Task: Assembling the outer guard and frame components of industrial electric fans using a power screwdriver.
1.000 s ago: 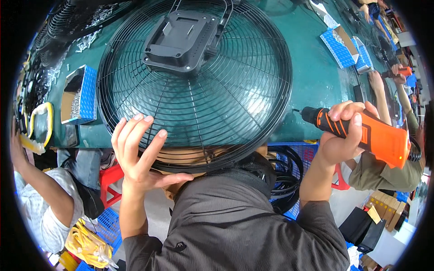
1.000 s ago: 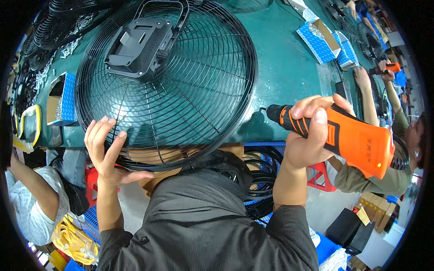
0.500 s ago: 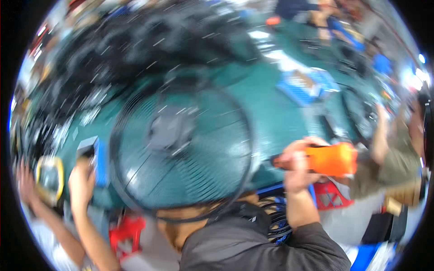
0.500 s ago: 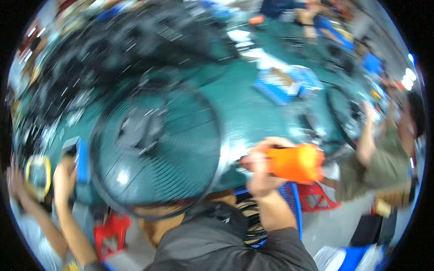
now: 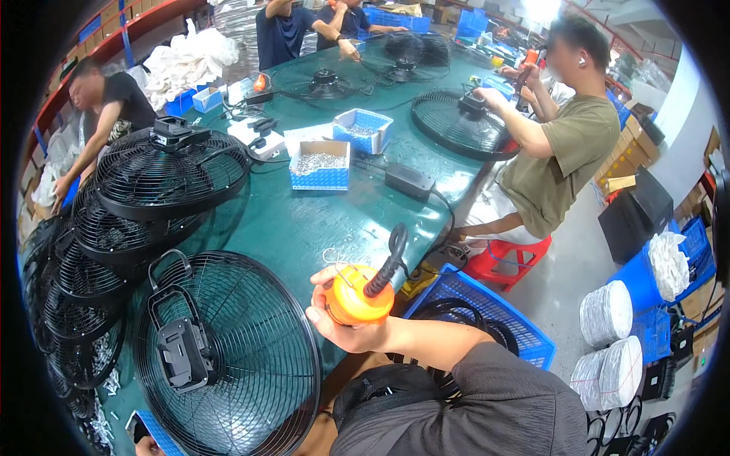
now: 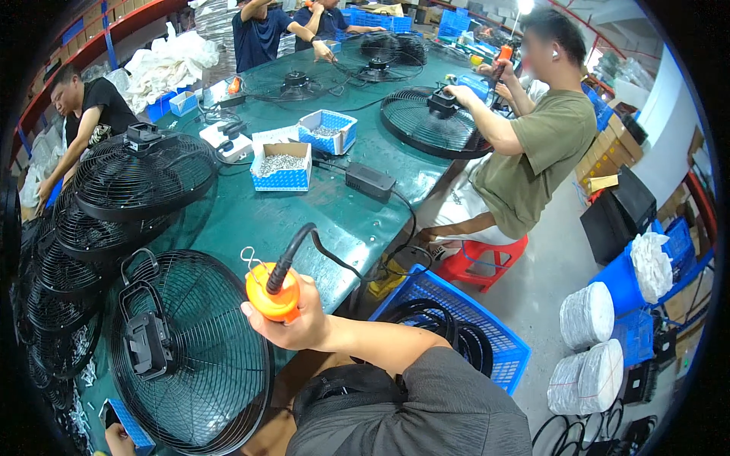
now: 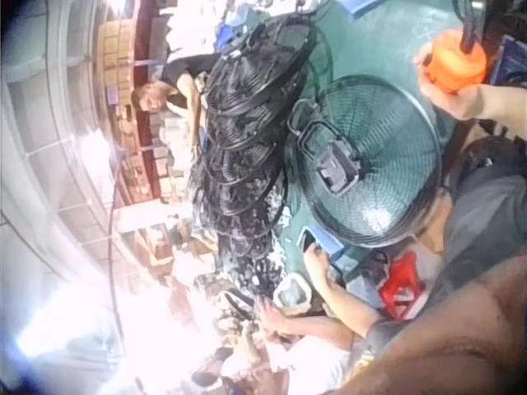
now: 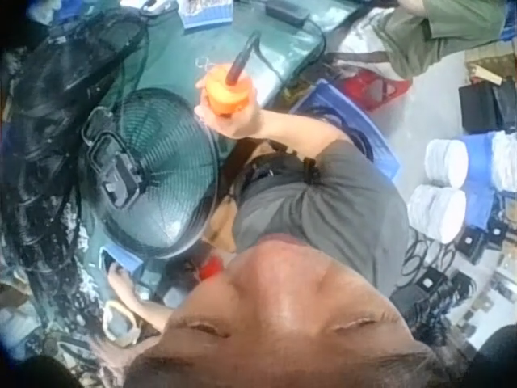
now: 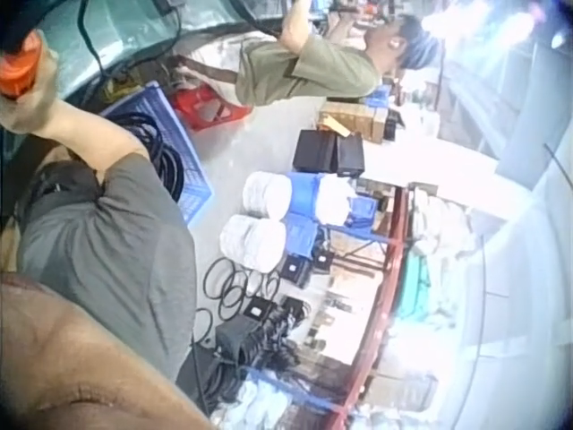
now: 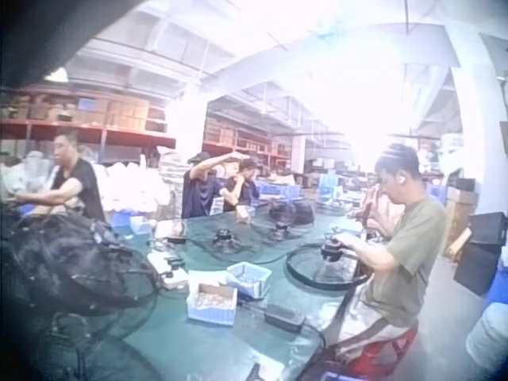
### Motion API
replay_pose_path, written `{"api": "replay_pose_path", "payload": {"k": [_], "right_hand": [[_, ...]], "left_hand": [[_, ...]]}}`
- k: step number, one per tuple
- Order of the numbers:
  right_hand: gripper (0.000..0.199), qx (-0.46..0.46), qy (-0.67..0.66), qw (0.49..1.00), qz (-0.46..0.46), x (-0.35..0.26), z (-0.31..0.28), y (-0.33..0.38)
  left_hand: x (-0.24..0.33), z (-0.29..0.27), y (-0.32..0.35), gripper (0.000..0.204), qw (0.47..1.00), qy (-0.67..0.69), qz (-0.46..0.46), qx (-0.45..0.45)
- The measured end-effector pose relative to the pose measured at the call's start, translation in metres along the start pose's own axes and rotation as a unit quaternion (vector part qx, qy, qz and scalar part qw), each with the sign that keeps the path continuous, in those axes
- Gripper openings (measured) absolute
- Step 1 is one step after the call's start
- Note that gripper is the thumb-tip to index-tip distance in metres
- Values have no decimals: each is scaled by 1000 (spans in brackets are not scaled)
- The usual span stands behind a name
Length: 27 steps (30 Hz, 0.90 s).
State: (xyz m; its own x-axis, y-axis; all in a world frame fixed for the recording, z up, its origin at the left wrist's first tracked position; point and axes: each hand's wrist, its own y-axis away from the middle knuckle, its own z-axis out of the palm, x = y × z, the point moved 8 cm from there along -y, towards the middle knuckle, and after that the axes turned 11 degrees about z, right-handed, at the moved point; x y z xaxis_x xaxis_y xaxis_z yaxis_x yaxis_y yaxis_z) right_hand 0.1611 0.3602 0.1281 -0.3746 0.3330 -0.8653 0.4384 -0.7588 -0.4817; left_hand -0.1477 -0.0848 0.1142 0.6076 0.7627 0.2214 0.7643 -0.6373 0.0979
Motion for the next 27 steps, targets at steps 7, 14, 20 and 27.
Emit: {"api": "replay_pose_path", "payload": {"k": [7, 14, 20, 27], "right_hand": [[40, -33, 6, 998, -56, -9, 4, -9], [39, -26, -39, 999, 8, 5, -5, -13], [34, -10, -81, 996, 23, 8, -14, -19], [34, -48, -127, 986, 93, -28, -6, -18]], "left_hand": [[-4, 4, -7, 36, 1000, -21, -12, -13], [-12, -4, 5, 29, 998, -29, 6, 55], [-9, -13, 21, 17, 991, 0, 16, 132], [17, 1, 97, 14, 816, 462, -32, 345]]}}
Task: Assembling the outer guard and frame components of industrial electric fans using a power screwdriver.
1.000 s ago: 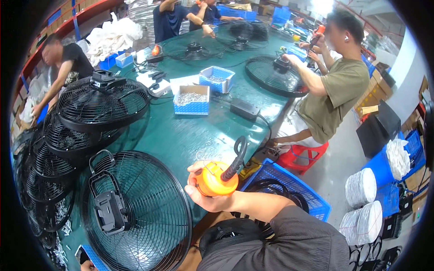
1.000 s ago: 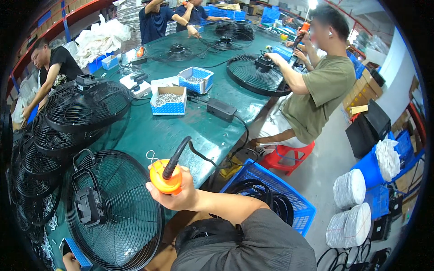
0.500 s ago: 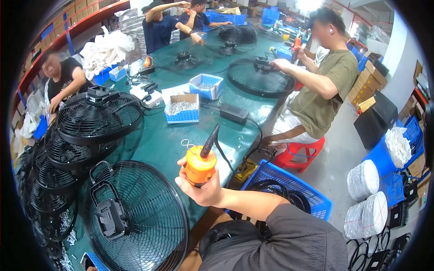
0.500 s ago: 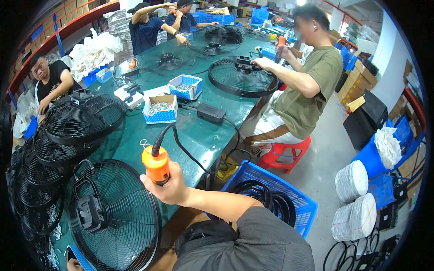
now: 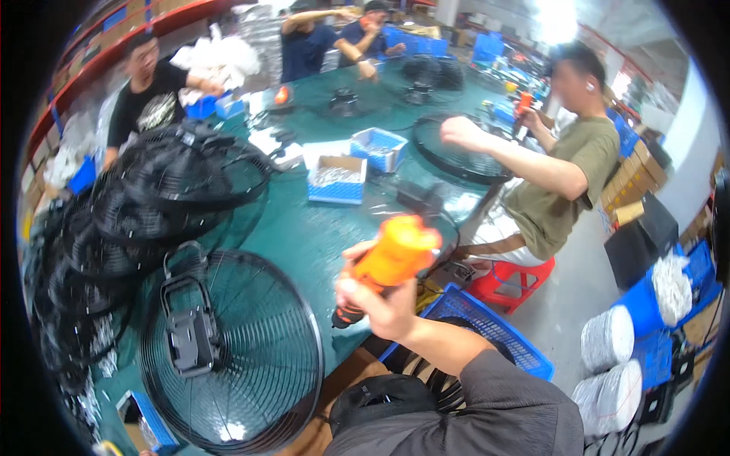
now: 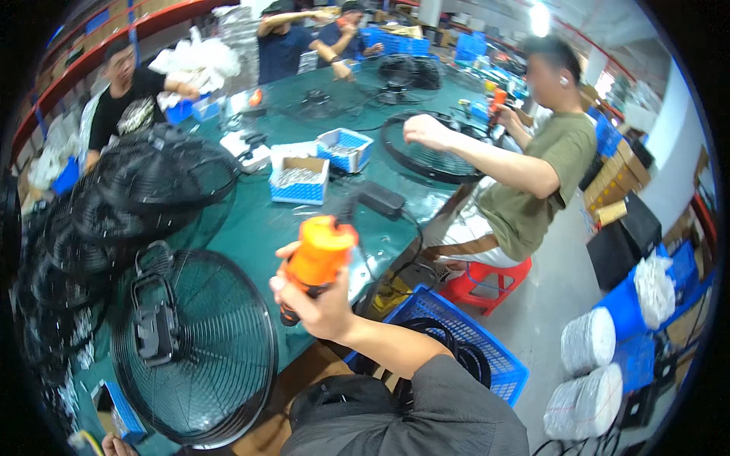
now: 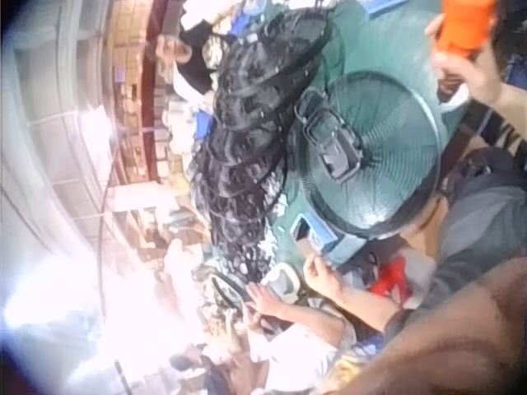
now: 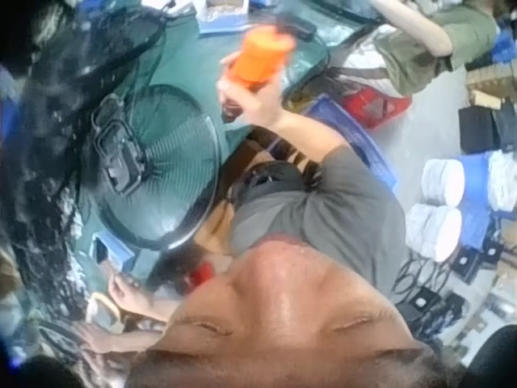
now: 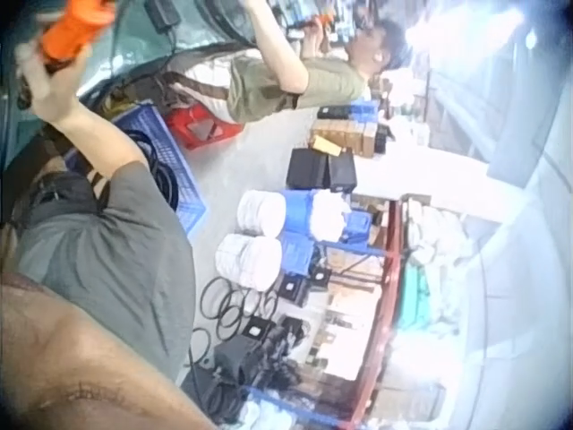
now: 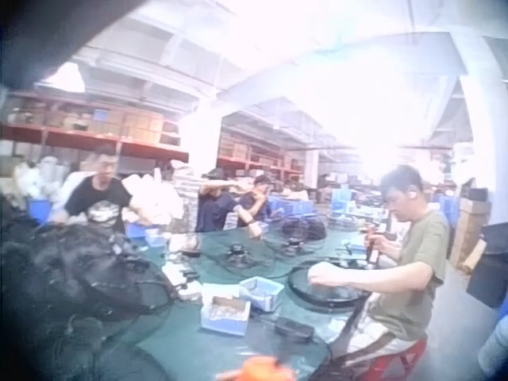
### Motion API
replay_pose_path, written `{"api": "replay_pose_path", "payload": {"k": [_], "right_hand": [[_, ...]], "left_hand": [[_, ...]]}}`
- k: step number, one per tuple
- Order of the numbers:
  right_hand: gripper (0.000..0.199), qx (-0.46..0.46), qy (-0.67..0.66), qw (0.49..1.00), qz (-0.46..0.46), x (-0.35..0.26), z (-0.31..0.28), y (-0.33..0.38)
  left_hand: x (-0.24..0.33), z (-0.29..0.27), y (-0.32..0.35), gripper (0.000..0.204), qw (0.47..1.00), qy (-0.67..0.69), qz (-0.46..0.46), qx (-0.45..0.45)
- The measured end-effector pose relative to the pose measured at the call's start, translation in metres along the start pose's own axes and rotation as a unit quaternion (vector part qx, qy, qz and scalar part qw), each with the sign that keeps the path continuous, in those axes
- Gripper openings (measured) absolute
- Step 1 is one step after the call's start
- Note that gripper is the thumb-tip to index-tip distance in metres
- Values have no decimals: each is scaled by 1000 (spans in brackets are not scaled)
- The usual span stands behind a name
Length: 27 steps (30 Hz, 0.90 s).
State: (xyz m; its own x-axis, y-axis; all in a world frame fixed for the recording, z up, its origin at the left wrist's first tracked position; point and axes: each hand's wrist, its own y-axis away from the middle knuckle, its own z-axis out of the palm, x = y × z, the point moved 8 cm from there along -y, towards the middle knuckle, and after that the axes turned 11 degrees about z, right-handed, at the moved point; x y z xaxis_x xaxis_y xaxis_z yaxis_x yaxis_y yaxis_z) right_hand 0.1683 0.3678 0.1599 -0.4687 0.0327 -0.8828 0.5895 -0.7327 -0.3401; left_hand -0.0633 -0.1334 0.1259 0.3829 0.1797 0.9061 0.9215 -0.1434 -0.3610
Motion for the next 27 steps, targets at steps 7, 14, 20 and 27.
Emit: {"api": "replay_pose_path", "payload": {"k": [7, 14, 20, 27], "right_hand": [[39, -117, -240, 963, 38, -44, 56, 40], [42, -226, -301, 926, 10, -39, 111, 85], [40, -231, -261, 937, -5, -34, 117, 98], [41, -237, -204, 950, 9, -30, 117, 106]], "left_hand": [[-1, 135, 178, 17, 903, 304, -288, -93], [13, 221, 211, 27, 719, 530, -405, -197], [1, 227, 207, 27, 701, 540, -430, -178], [-1, 235, 206, 26, 691, 550, -423, -202]]}}
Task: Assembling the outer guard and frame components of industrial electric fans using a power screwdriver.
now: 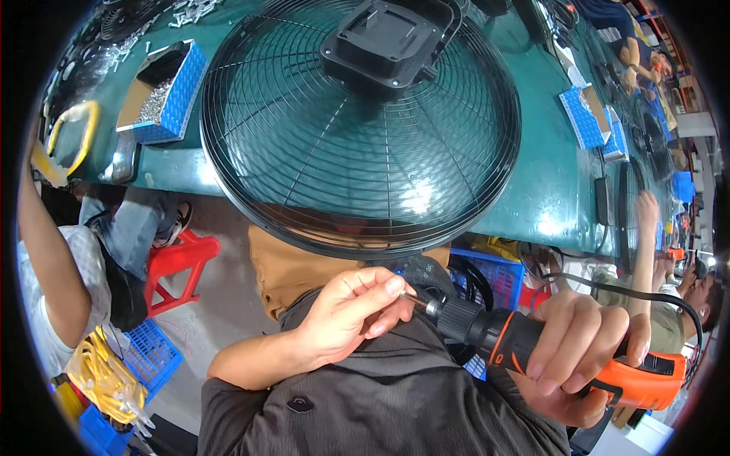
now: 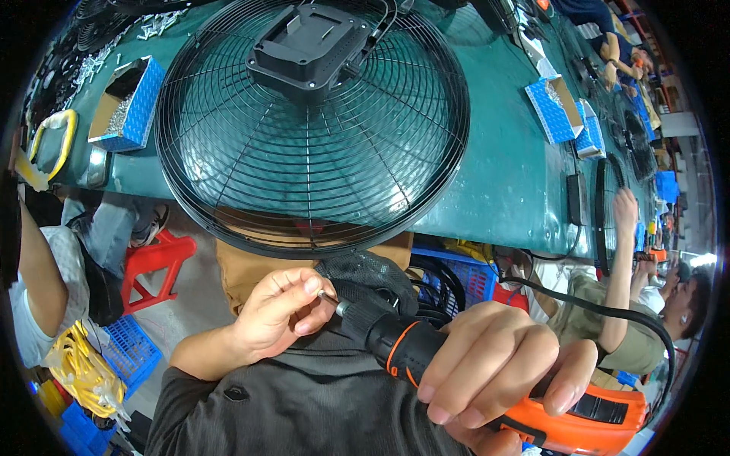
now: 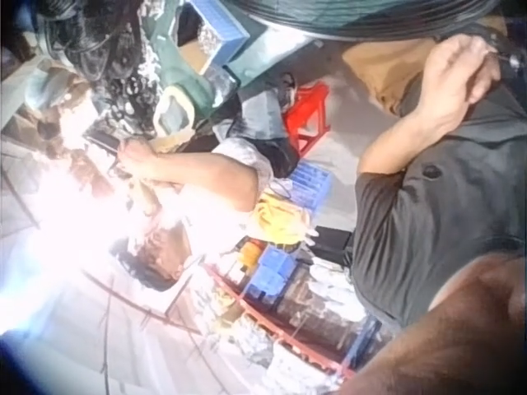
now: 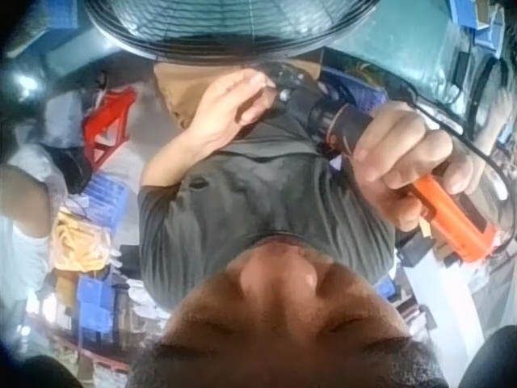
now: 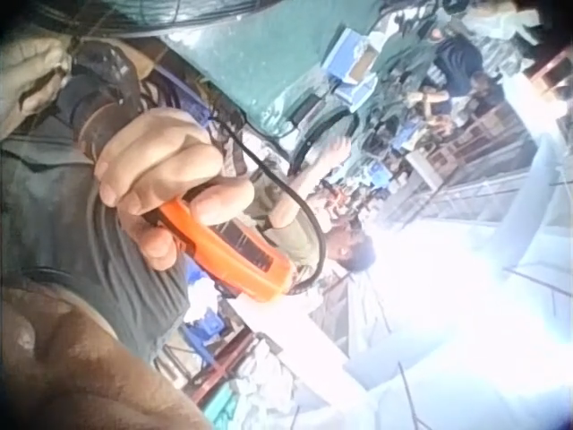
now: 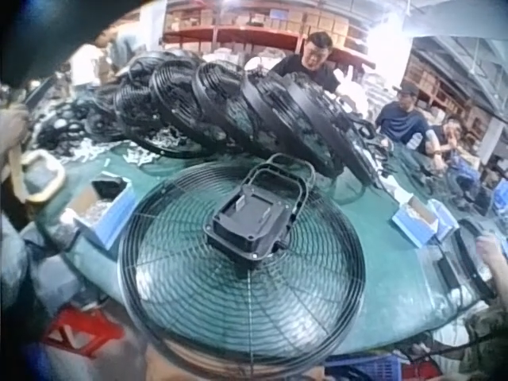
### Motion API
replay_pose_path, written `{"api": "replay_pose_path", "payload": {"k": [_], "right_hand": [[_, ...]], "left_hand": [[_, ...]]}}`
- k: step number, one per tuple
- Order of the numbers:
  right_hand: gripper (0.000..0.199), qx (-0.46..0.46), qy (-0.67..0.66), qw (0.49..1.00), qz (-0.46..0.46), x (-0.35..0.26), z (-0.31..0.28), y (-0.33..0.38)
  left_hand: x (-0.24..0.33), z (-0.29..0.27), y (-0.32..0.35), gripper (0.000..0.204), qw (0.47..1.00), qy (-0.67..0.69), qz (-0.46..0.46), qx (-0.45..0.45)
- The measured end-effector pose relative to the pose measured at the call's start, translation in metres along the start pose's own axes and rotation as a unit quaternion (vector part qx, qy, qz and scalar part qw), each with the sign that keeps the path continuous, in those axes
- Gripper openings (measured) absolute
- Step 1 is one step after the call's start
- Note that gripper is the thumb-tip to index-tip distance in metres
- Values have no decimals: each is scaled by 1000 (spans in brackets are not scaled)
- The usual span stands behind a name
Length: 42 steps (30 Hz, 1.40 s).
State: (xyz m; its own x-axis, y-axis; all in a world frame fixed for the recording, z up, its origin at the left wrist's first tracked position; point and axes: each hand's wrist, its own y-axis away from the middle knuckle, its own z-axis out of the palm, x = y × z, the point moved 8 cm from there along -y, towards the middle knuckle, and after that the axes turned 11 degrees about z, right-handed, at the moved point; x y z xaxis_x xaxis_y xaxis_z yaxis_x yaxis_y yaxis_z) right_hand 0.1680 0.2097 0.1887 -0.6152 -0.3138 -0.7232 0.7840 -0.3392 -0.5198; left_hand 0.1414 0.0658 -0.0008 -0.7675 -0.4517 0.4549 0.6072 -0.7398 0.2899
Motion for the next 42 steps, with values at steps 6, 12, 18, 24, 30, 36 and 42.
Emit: {"api": "replay_pose_path", "payload": {"k": [6, 12, 18, 24, 30, 36, 42], "right_hand": [[41, -4, 59, 998, 6, -1, -3, 7], [43, -40, 96, 994, 47, 2, -5, 11], [45, 40, 153, 987, -35, -2, -18, 14], [47, -56, 115, 992, -12, 11, -24, 4], [45, -49, 142, 988, 30, 24, -23, -4], [43, -71, 164, 980, 89, 35, -17, -18], [42, -118, 176, 973, 90, 42, -4, -21]], "left_hand": [[-10, 0, -2, 27, 999, -1, -35, 23], [-23, 0, -13, 27, 996, -9, -69, 54], [-24, 10, -22, 26, 990, 109, -88, 15], [-26, 15, -26, 36, 974, 203, -99, -22], [-31, 10, -25, 38, 963, 242, -122, -7], [-31, 4, -26, 36, 967, 215, -135, -1], [-18, -23, -20, 33, 991, -31, -131, 6]]}}
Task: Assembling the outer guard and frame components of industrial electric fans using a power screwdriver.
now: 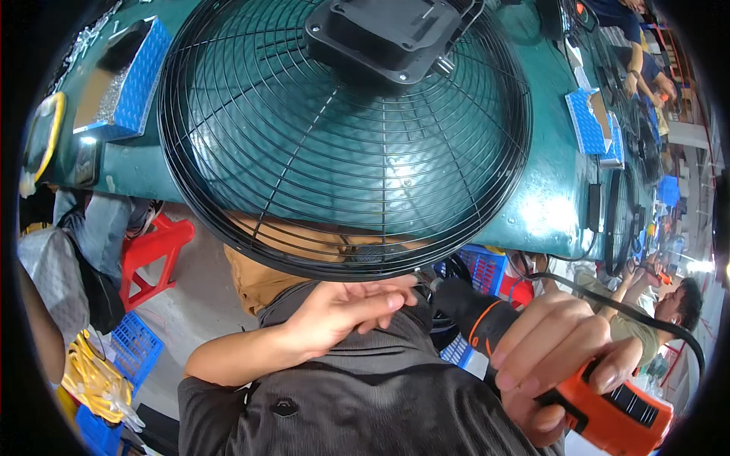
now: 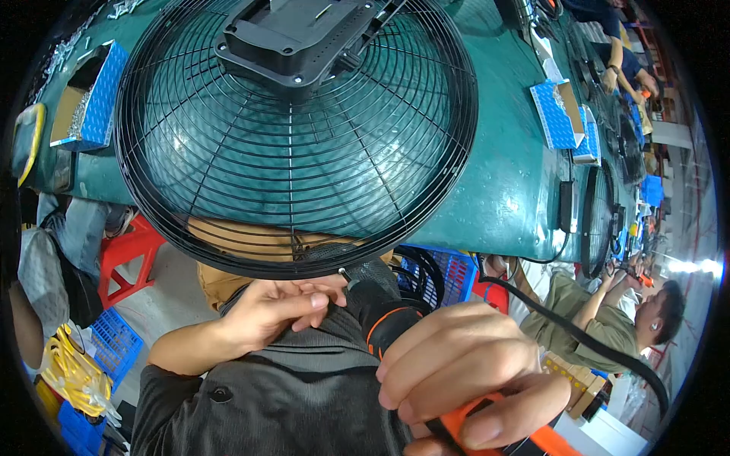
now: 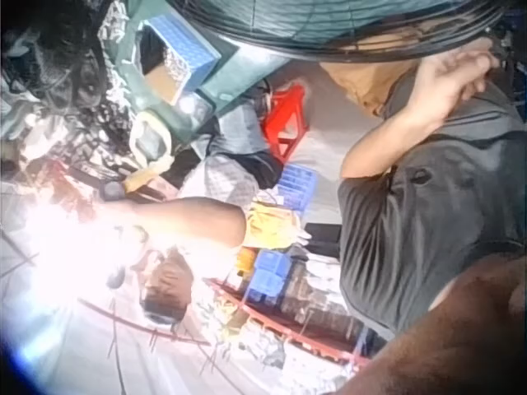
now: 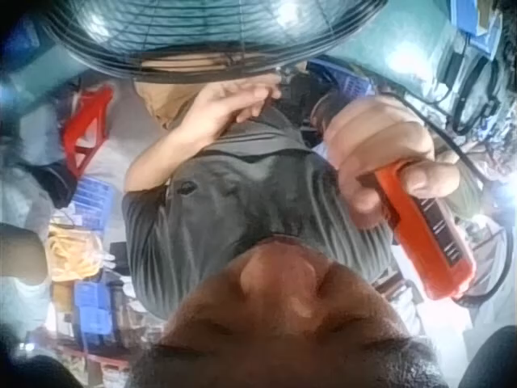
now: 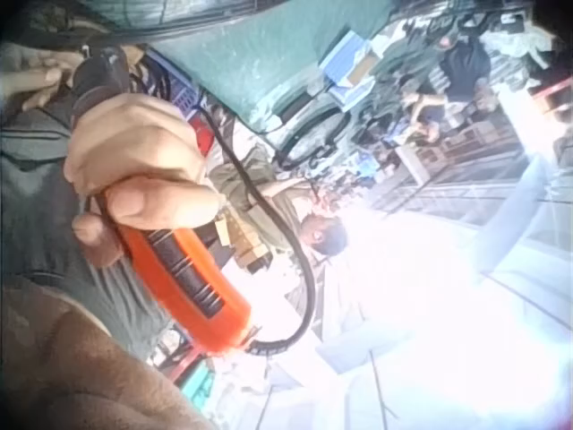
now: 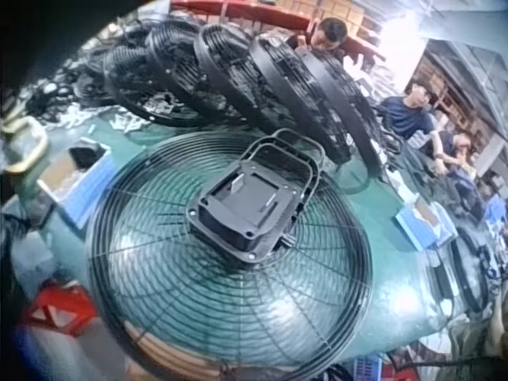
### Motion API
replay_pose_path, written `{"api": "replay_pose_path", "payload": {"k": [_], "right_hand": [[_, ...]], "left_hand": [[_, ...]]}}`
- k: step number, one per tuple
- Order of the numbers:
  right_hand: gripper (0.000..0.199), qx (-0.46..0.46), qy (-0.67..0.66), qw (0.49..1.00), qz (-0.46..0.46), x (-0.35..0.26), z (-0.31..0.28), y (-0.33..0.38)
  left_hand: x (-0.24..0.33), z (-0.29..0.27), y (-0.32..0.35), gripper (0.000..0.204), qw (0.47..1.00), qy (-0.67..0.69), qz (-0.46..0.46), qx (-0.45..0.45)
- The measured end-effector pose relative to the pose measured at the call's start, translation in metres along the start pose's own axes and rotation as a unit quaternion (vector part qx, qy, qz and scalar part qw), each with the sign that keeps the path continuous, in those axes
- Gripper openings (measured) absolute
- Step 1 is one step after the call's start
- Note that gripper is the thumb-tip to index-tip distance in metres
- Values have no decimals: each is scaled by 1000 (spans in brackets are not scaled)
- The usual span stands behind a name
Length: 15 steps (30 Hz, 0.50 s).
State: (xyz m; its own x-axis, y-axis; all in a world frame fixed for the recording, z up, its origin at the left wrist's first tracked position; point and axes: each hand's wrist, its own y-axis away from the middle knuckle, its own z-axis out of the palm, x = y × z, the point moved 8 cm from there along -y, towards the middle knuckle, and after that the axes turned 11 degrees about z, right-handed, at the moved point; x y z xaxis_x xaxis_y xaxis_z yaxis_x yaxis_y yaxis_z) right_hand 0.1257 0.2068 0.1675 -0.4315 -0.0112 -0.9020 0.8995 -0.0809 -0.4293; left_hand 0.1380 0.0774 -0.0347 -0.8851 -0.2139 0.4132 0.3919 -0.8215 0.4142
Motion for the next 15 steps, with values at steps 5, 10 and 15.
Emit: {"api": "replay_pose_path", "payload": {"k": [5, 10, 15], "right_hand": [[44, -107, -23, 992, 61, 2, 12, -8], [41, -106, -21, 994, 31, 4, 18, -11], [42, -216, -8, 975, 49, 10, 32, -25]], "left_hand": [[31, -31, 11, 31, 981, -55, 159, 97], [33, -42, 14, 31, 968, -144, 167, 117], [30, -45, 12, 32, 963, -107, 211, 127]]}}
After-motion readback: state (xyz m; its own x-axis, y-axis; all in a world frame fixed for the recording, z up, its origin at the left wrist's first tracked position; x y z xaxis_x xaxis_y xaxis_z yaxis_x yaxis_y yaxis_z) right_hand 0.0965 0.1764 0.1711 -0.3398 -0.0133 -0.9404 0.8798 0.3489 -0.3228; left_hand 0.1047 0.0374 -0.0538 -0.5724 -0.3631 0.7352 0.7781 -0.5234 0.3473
